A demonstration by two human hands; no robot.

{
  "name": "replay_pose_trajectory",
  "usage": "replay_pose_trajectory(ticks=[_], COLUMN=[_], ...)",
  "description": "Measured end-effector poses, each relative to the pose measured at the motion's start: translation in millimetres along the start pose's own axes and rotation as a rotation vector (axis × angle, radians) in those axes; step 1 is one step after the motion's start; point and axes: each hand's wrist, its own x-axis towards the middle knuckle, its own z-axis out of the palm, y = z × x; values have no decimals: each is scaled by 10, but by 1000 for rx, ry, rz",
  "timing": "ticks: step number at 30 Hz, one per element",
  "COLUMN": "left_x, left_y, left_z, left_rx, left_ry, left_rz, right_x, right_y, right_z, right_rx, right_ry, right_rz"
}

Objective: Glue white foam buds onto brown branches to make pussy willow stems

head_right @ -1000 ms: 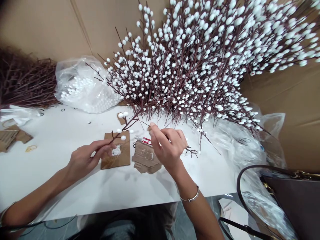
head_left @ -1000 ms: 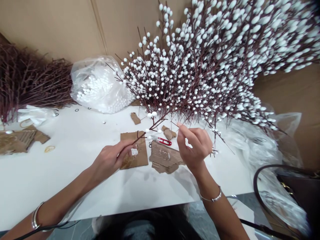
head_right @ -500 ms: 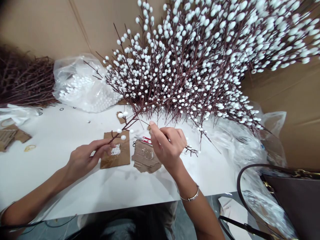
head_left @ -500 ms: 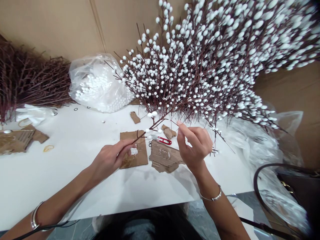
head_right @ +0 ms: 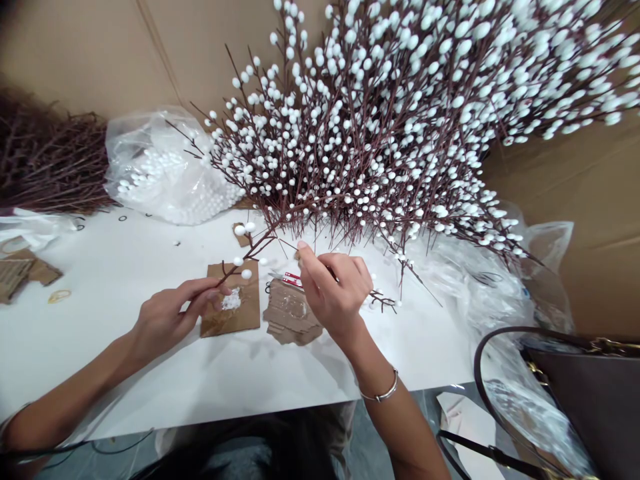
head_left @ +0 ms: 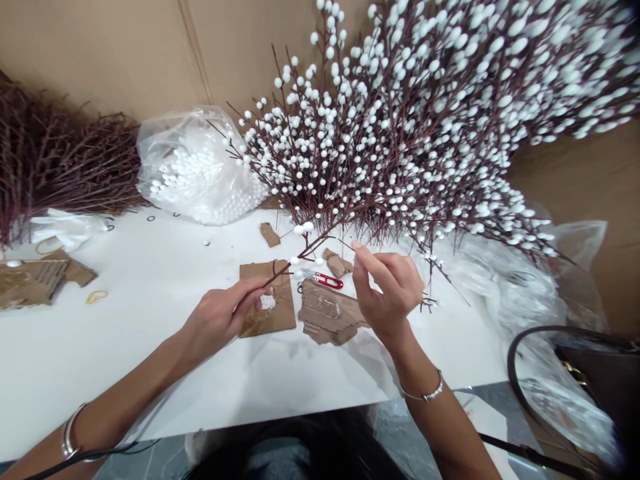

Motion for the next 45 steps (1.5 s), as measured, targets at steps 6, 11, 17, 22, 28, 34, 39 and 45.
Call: replay_pose_trajectory(ticks=[6, 11, 17, 22, 28, 34, 39, 45], left_x=[-10, -11, -9, -6, -9, -10, -3, -18], left_y=[-3, -5, 2, 0, -8, -7, -5, -23], left_z=[-2, -6, -19, -19, -8, -19, -13, -9], left_rx=[-9, -4, 3, 13, 27, 3, 4, -7], left_ry=[-9, -20, -38, -32, -24, -42, -37, -42], left_rz=[-3, -21, -34, -29, -23, -37, -25, -26], right_x=[-6, -8, -9, 4, 10, 19, 13, 13], right_y=[3, 2, 9, 13, 8, 0, -3, 7], right_z=[-1, -6, -4, 1, -12, -19, -14, -15], right_rx=[-12, -19, -16, -55, -56, -46, -51, -62], right_ry=[-10, -20, -11, 3, -7, 1, 6, 9], right_rz=[5, 13, -1, -18, -4, -6, -8, -29])
